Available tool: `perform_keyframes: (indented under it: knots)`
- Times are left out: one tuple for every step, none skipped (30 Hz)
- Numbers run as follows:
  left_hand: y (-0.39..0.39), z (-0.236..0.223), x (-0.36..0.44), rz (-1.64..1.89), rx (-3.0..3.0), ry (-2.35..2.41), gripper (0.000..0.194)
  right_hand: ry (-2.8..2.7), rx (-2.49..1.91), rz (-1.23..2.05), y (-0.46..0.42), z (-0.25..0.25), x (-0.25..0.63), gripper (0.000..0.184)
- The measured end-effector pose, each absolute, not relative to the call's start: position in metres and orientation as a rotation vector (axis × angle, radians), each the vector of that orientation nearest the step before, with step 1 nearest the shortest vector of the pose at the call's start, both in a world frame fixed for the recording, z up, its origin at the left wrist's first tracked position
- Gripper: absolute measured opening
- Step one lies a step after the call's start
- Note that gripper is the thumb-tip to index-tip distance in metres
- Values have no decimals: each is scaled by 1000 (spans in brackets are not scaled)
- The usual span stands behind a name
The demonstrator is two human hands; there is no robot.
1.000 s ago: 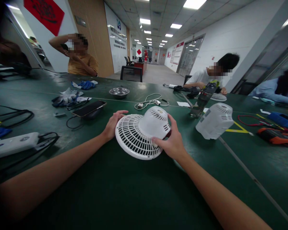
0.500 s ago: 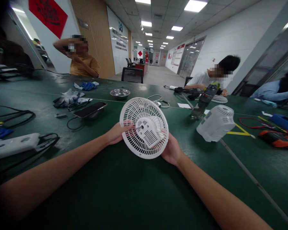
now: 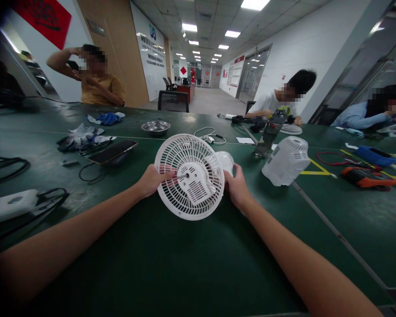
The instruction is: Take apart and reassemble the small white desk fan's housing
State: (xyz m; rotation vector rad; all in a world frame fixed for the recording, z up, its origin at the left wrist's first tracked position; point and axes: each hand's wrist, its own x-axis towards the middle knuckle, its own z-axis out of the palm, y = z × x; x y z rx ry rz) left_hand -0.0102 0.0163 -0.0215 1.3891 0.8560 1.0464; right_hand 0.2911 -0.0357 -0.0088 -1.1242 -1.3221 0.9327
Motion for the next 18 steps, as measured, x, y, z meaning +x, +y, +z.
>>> perform_keyframes:
  knots:
    - [17, -21, -11, 1046, 1385, 872, 21, -1293, -1269, 722, -30, -7, 306, 76]
    - [18, -21, -12, 1046, 1375, 891, 21, -1323, -1387, 534, -25, -5, 321, 85]
    - [18, -20, -13, 1049, 1361, 911, 21, -1386, -1496, 341, -21, -3, 337, 89]
    - [19, -20, -14, 1054, 1344, 928, 20, -1439, -1581, 141, -18, -1, 351, 88]
    - [20, -19, -15, 1058, 1326, 943, 20, -1483, -1632, -28, -15, 0, 364, 85]
    - [21, -19, -16, 1064, 1307, 957, 19, -1507, -1693, -116, -13, -1, 375, 81]
    - [21, -18, -17, 1070, 1286, 974, 19, -1511, -1755, -173, -11, -2, 383, 78]
    - [22, -17, -18, 1071, 1266, 988, 19, -1508, -1809, -200, -9, -4, 388, 75]
    - [23, -17, -18, 1071, 1246, 1001, 19, -1500, -1857, -207, -7, -7, 391, 72]
    - [23, -16, -18, 1068, 1229, 1011, 19, -1494, -1885, -214, -5, -9, 391, 70]
    - [24, -16, -18, 1064, 1215, 1014, 19, -1497, -1892, -233, -4, -10, 391, 67]
    - [24, -16, -18, 1059, 1203, 1012, 19, -1505, -1880, -268, -3, -9, 390, 64]
    - [24, -16, -19, 1056, 1195, 1009, 19, -1512, -1853, -325, -3, -6, 389, 60]
    - [25, -16, -19, 1056, 1188, 1009, 19, -1505, -1815, -401, -4, -2, 390, 57]
    - [25, -17, -19, 1053, 1185, 1011, 20, -1481, -1774, -491, -6, 4, 391, 56]
    - [26, -17, -19, 1046, 1184, 1013, 21, -1441, -1733, -585, -9, 11, 395, 58]
    - [26, -18, -20, 1037, 1186, 1016, 22, -1385, -1693, -670, -12, 17, 400, 61]
    - [27, -18, -20, 1029, 1190, 1020, 23, -1326, -1663, -736, -16, 23, 407, 67]
